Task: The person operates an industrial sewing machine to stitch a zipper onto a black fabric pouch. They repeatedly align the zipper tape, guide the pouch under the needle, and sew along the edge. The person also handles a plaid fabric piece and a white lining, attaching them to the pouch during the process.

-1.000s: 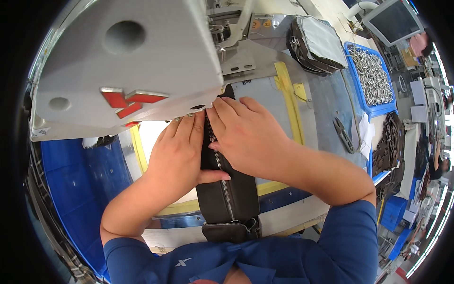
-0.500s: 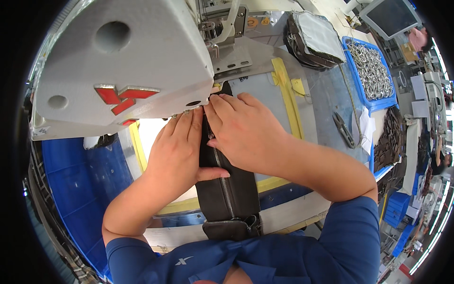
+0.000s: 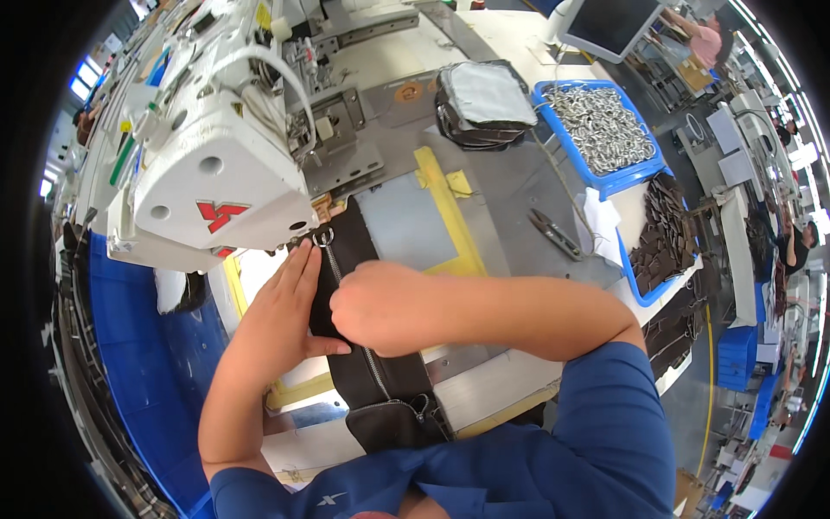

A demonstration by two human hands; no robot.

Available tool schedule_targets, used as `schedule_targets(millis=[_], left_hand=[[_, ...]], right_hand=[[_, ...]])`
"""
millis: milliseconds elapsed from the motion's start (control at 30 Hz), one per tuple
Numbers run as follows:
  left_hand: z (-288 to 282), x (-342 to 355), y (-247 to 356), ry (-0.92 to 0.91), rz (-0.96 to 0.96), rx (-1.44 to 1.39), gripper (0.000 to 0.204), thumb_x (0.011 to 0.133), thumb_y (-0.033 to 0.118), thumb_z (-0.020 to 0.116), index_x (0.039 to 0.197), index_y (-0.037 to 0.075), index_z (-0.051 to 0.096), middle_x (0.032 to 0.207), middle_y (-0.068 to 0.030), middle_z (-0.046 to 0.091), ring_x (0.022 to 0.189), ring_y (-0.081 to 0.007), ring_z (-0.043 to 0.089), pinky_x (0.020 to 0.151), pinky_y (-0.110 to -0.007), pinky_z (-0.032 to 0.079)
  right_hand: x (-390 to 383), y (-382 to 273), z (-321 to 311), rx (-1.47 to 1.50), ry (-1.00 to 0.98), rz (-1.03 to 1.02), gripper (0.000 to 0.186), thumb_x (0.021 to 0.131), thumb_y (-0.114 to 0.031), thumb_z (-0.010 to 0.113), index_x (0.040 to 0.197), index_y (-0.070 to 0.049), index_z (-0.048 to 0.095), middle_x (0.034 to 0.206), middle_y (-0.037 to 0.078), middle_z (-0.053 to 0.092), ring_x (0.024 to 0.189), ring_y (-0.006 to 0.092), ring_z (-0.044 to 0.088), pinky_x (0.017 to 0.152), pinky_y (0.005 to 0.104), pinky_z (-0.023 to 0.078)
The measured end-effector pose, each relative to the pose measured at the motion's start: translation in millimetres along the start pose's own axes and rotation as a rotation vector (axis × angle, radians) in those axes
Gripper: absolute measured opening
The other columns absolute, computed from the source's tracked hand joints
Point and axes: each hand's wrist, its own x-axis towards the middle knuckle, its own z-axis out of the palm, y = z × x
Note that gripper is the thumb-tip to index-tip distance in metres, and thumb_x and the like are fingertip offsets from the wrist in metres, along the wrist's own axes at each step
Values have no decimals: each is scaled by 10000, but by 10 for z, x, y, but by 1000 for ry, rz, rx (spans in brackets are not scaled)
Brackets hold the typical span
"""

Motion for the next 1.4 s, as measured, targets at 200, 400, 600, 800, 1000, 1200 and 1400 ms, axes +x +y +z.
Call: schedule_targets(millis=[200, 400, 600, 800, 1000, 1200, 1400], left_hand=[[55, -209, 188, 181, -169, -87, 890, 796, 371, 950, 1505, -25, 585, 1540, -270, 575, 1384, -450, 580, 1170, -492, 483], [311, -121, -61, 434, -91, -229, 539, 896, 231, 890, 1345, -8, 713, 1287, -201, 708, 1177, -368, 708, 935, -429, 631], [408, -76, -142, 540, -131, -401, 361, 942, 190, 830, 1211, -36, 747, 1092, -176, 753, 996, -353, 708, 850, -421, 598], [321, -161, -157, 577, -162, -454, 221, 1002, 130, 750, 1160, -24, 753, 1002, -161, 732, 923, -323, 713, 671, -376, 605], [313, -145, -87, 510, -155, -569, 324, 898, 159, 860, 1155, -11, 760, 929, -141, 700, 821, -258, 683, 656, -358, 563], [404, -147, -249, 465, 4, -401, 245, 853, 11, 845, 1085, 8, 767, 950, -106, 712, 740, -233, 682, 652, -335, 558], [309, -199, -81, 781, 107, -283, 198, 806, -64, 822, 973, -1, 737, 999, -159, 758, 866, -311, 730, 742, -378, 601]], right_hand=[[-616, 942, -596, -148, 674, 682, 234, 931, -174, 732, 1103, -35, 808, 1088, 184, 748, 1075, 406, 712, 961, 479, 571], [-1161, 1574, -754, -147, 496, 1072, 191, 947, -130, 737, 1086, -16, 803, 1140, 193, 751, 1098, 405, 713, 977, 471, 559], [-1133, 1297, -874, -410, 872, 814, 99, 976, -108, 688, 1007, -19, 717, 1035, 182, 702, 1001, 408, 666, 909, 491, 530], [-705, -325, -930, 42, 417, 248, 297, 912, -337, 821, 1054, -97, 718, 998, 92, 694, 987, 346, 696, 856, 471, 549], [-310, 98, -455, 144, 408, 396, 347, 907, -335, 829, 1088, -66, 703, 1021, 114, 709, 985, 367, 695, 832, 471, 552], [-56, 124, -18, 143, 272, 266, 220, 891, -163, 808, 1065, -51, 731, 990, 155, 700, 932, 372, 696, 802, 443, 562], [-35, 33, -61, -15, 636, 92, 114, 914, -116, 751, 980, -59, 677, 1003, 98, 675, 876, 301, 701, 749, 406, 564]])
